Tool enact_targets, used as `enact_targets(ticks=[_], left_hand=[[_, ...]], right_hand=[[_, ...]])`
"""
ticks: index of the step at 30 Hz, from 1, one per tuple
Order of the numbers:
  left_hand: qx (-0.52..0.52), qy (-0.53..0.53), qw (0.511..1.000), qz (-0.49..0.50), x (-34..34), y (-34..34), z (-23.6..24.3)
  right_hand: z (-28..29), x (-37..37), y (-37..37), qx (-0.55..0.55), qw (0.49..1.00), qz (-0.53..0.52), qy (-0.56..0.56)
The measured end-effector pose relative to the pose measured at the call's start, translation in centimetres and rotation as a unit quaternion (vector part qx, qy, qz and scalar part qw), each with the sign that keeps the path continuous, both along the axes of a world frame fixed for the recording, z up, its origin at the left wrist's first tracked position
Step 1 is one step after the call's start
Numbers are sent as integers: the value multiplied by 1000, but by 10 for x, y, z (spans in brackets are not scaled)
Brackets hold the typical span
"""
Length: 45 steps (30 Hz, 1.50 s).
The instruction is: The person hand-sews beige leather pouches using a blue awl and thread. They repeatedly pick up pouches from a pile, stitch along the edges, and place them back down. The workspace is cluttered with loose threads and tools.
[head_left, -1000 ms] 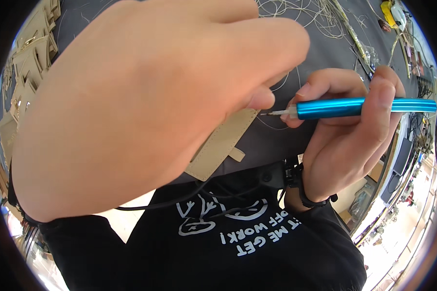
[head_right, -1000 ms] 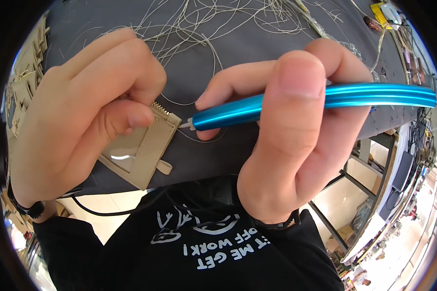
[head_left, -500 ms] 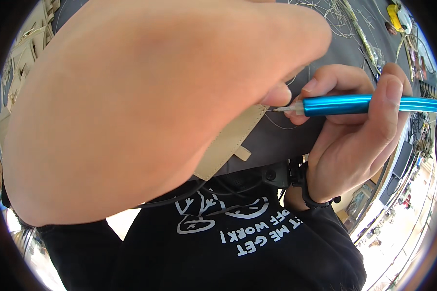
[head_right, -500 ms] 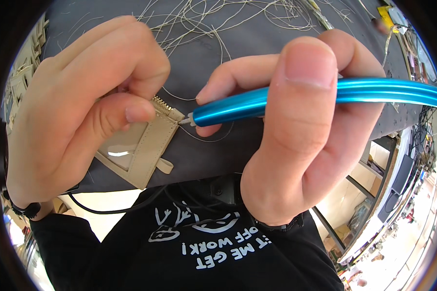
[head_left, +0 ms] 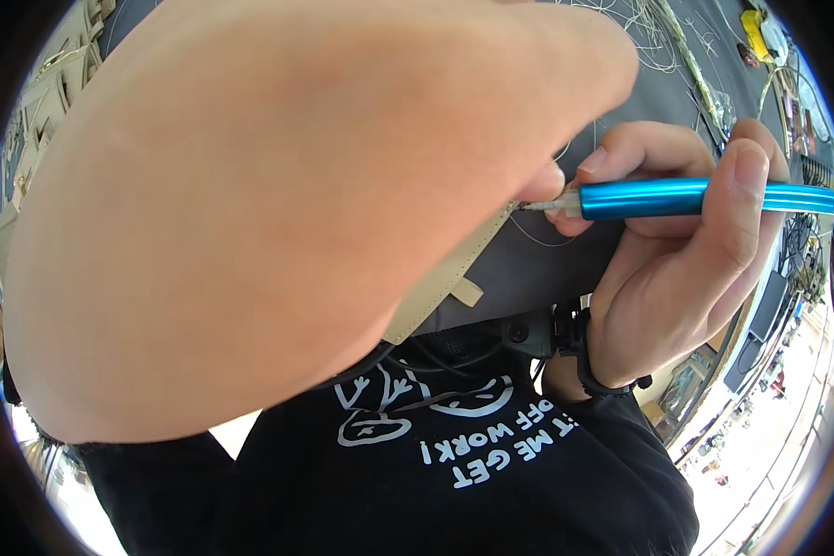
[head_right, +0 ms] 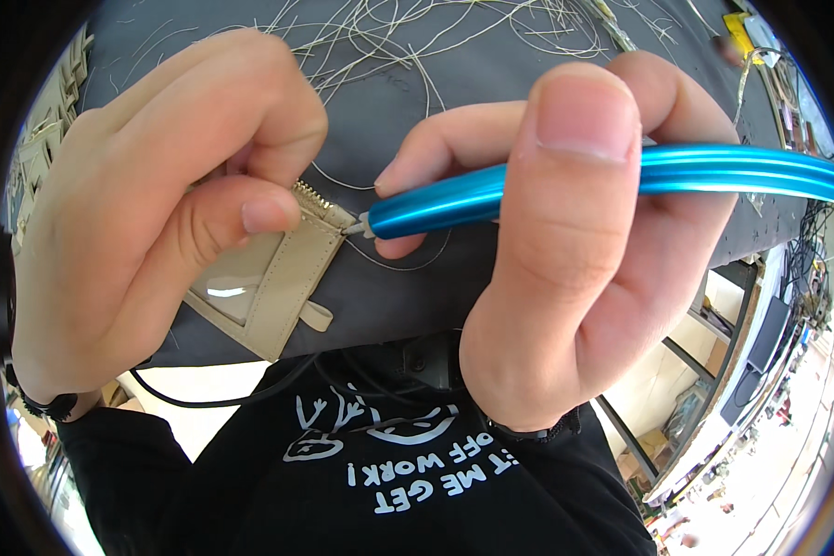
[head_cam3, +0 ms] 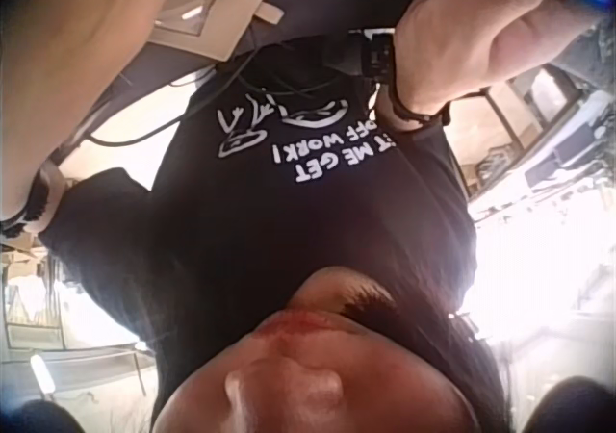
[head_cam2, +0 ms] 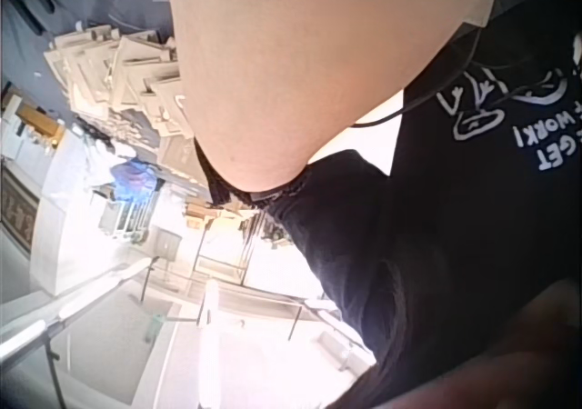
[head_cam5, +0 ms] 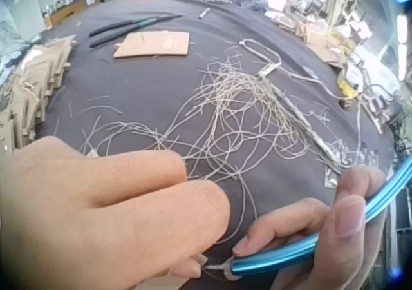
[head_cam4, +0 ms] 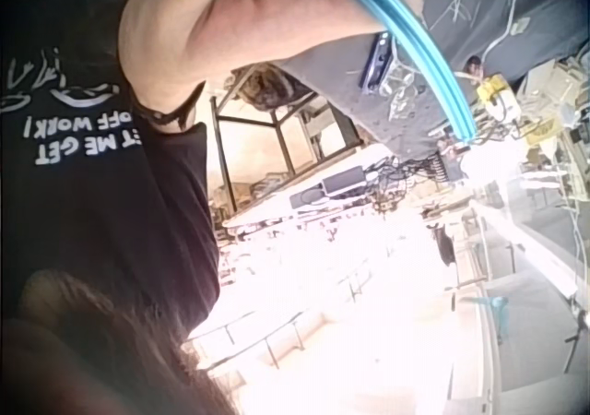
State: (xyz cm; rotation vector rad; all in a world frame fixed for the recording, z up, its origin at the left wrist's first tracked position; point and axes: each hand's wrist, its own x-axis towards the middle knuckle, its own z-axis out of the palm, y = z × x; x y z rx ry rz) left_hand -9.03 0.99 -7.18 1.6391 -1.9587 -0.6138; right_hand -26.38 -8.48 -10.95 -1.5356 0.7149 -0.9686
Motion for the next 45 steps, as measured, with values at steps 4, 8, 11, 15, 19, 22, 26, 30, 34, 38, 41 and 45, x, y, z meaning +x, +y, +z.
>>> enact_targets(ticks=[4,8,11,15,19,22,26,30,34,38,41,45], left_hand=[[25,6,1000,9,-1,0,0],[23,2,1000,4,0,0,-1],[23,-3,1000,1,0,0,-1],[26,-9,1000,-1,1,1,-1],[32,-17,999,-2,-1,2,-4],[34,-24,999,0,-1,2,-5],[37,-36,999,3,0,5,-3],[42,-51,998,5,4,8,-2],[49,-81,995,15,8,11,1],[84,-153,984,38,17,12,15],[131,-199,971,30,30,11,24],[-64,-335,937,79,41,14,16]], right_hand=[[0,-1,-1,-5,1000,-4,4],[0,-1,-2,-12,1000,-6,-2],[-2,-1,-3,-11,1000,-1,-13],[-3,1,-3,-15,999,18,-28],[-1,0,-1,-33,999,-16,7],[0,0,-1,-40,998,-34,27],[0,0,-2,-36,999,-14,16],[0,2,0,-3,1000,-14,-6],[6,2,4,26,1000,-6,-4],[7,2,4,26,1000,-11,-2],[7,4,4,46,998,-15,-30],[8,5,6,65,997,-27,-32]])
